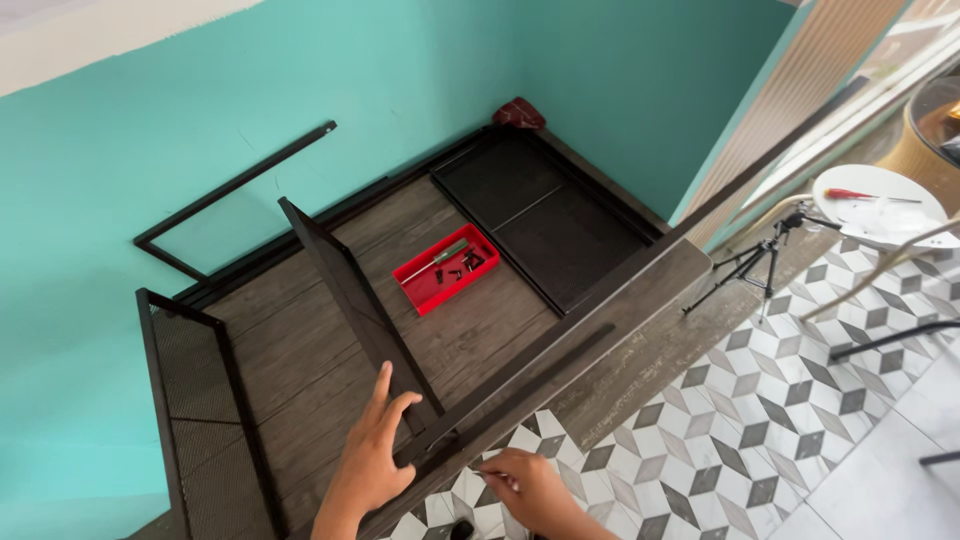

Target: The person assembles a metal shelving unit by hand, attaching mesh panels and metal bars using screws and bolts. The person positions the components, aligns holes, and tightens fasteners to secure the frame.

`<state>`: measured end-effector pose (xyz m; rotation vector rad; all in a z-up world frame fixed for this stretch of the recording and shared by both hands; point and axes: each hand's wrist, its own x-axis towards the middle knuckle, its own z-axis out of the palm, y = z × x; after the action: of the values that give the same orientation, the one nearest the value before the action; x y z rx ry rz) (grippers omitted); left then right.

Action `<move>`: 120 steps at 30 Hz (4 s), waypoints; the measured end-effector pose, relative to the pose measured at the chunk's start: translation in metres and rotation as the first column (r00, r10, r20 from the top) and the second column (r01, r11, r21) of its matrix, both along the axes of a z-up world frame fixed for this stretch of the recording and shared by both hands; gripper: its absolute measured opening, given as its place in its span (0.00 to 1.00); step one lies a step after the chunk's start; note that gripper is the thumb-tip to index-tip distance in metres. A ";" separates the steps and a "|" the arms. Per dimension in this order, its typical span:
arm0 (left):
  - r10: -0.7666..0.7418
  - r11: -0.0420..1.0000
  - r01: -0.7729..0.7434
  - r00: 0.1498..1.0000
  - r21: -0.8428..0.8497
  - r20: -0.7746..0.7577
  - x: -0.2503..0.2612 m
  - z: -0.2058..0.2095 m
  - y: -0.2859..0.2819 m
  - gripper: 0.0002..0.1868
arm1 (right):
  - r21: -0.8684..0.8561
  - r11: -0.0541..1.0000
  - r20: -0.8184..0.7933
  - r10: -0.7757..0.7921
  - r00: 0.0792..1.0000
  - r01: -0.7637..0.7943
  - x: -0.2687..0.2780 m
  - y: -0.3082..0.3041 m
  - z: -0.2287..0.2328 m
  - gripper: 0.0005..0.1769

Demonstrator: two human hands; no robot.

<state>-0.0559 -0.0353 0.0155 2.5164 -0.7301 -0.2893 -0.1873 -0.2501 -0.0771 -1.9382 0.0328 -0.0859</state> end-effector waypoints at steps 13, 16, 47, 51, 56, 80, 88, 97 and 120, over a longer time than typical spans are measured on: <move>0.070 0.994 -0.051 0.977 0.101 -0.202 0.027 -0.032 0.036 0.60 | -0.150 0.986 -0.248 -0.112 0.962 0.076 0.048 -0.097 -0.090 0.08; 0.052 0.992 -0.034 0.988 -0.120 0.149 0.038 -0.028 0.020 0.55 | -0.231 0.970 -0.408 -0.167 0.898 0.075 0.058 -0.110 -0.099 0.10; 0.367 0.930 -0.361 0.917 -0.065 0.155 0.097 -0.021 -0.008 0.28 | -0.051 0.979 -0.289 0.176 0.941 -0.199 0.230 -0.244 0.095 0.10; 0.367 0.929 -0.353 0.916 -0.107 0.161 0.096 -0.023 -0.010 0.27 | -0.041 0.932 -0.345 0.324 0.881 -0.359 0.235 -0.230 0.086 0.18; 0.377 0.917 -0.340 0.909 -0.209 0.179 0.097 -0.023 -0.011 0.28 | -0.139 0.883 -0.327 0.387 0.862 -0.449 0.259 -0.226 0.085 0.13; 0.344 0.891 -0.251 0.918 -0.379 0.200 0.096 -0.035 -0.003 0.18 | -0.235 0.945 -0.136 0.198 0.971 -0.225 0.204 -0.107 0.103 0.08; 0.351 0.892 -0.256 0.911 -0.371 0.215 0.095 -0.024 -0.006 0.14 | -0.326 0.858 -0.187 0.353 0.917 -0.397 0.212 -0.097 0.102 0.07; 0.237 0.921 -0.150 0.948 -0.360 0.211 0.090 0.018 -0.036 0.32 | -0.119 0.807 -0.131 0.565 0.814 -0.579 0.265 -0.063 0.124 0.10; 0.132 0.987 -0.070 0.868 -0.145 0.479 0.131 -0.174 -0.044 0.13 | -0.860 0.431 -0.114 0.359 0.926 -0.273 0.621 -0.042 -0.095 0.47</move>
<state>0.0753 -0.0790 -0.1586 2.5144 -0.7671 0.4378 0.4339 -0.2924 -0.1717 -2.9412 -0.5560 0.0976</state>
